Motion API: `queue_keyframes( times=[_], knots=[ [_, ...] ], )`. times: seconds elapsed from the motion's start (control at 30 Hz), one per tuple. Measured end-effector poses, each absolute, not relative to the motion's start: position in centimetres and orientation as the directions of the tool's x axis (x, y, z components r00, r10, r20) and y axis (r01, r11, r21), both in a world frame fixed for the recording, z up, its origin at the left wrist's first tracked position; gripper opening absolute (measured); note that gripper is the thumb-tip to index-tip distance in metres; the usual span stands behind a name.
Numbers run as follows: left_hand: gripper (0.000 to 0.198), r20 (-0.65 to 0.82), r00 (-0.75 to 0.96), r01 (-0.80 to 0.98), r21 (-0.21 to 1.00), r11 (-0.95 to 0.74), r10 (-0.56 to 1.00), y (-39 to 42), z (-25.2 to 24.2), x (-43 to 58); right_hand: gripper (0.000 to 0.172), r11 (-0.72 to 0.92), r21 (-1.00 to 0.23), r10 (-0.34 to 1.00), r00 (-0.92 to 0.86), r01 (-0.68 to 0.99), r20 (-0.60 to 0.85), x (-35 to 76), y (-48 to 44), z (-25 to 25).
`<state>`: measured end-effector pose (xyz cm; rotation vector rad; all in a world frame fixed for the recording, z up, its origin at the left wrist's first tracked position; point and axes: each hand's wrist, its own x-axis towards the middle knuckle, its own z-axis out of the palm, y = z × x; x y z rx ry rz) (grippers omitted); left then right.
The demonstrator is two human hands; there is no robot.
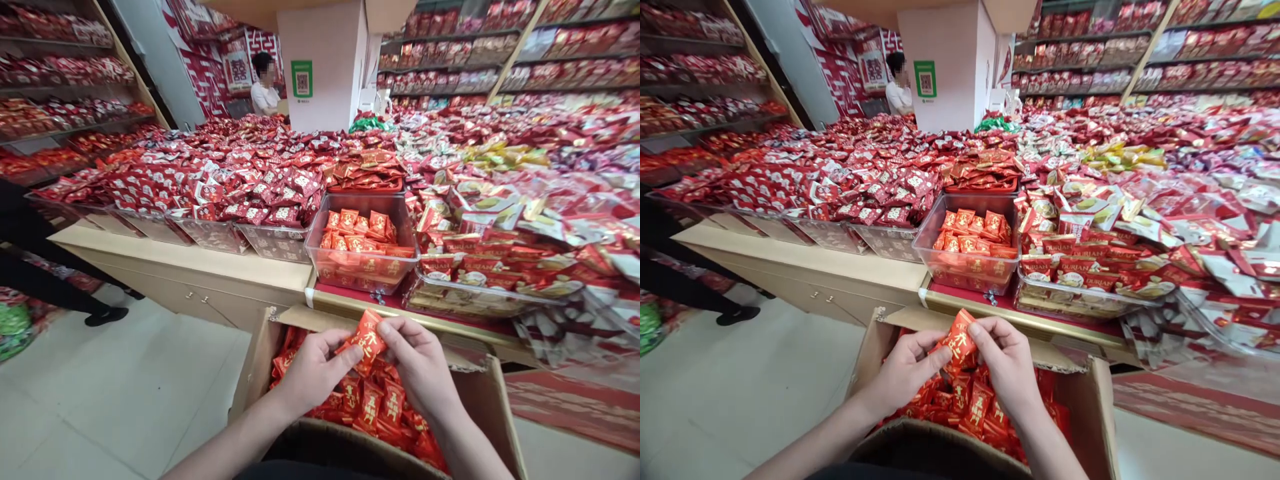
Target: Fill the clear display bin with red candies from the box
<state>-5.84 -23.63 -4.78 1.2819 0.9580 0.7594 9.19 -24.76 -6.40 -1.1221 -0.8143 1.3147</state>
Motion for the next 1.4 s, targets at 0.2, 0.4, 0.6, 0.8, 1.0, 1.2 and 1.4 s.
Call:
queue_keyframes(
  times=[0.2, 0.4, 0.6, 0.8, 1.0, 1.2, 1.4],
  knots=[
    [0.028, -0.095, 0.331, -0.031, 0.993, 0.111, 0.939, -23.8, -6.3, -6.2, 0.021, -0.124, -0.960, 0.990, 0.028, -0.250, -0.136, 7.8, -25.3, -7.0],
    [0.034, -0.220, 0.351, -0.084, 0.961, 0.264, 0.910, -24.2, -7.9, -6.4, 0.025, -0.103, -0.965, 0.993, 0.036, -0.242, -0.115, 6.5, -25.3, -7.4],
    [0.032, -0.168, 0.362, -0.070, 0.976, 0.206, 0.917, -24.3, -6.7, -7.2, 0.025, -0.113, -0.991, 0.992, -0.065, -0.076, -0.108, 7.9, -24.1, -5.4],
    [0.028, 0.177, 0.182, 0.323, 0.918, -0.229, 0.967, -22.8, -6.7, -12.0, 0.027, 0.192, -0.879, 0.955, 0.122, 0.436, 0.269, 9.9, -15.0, 2.9],
    [0.024, 0.244, -0.093, 0.441, 0.879, -0.180, 0.965, -20.5, -9.9, -16.2, 0.019, -0.125, -0.857, 0.985, -0.039, 0.499, -0.166, 5.9, -5.5, 2.5],
    [0.020, 0.354, -0.097, 0.528, 0.811, -0.253, 0.930, -20.3, -11.4, -16.2, 0.029, -0.240, -0.782, 0.937, -0.072, 0.575, -0.341, 4.7, -4.0, 0.3],
    [0.017, 0.469, -0.079, 0.604, 0.724, -0.332, 0.880, -20.4, -11.5, -15.9, 0.014, -0.144, -0.702, 0.962, -0.066, 0.697, -0.264, 5.1, -3.4, -0.2]
  ],
)
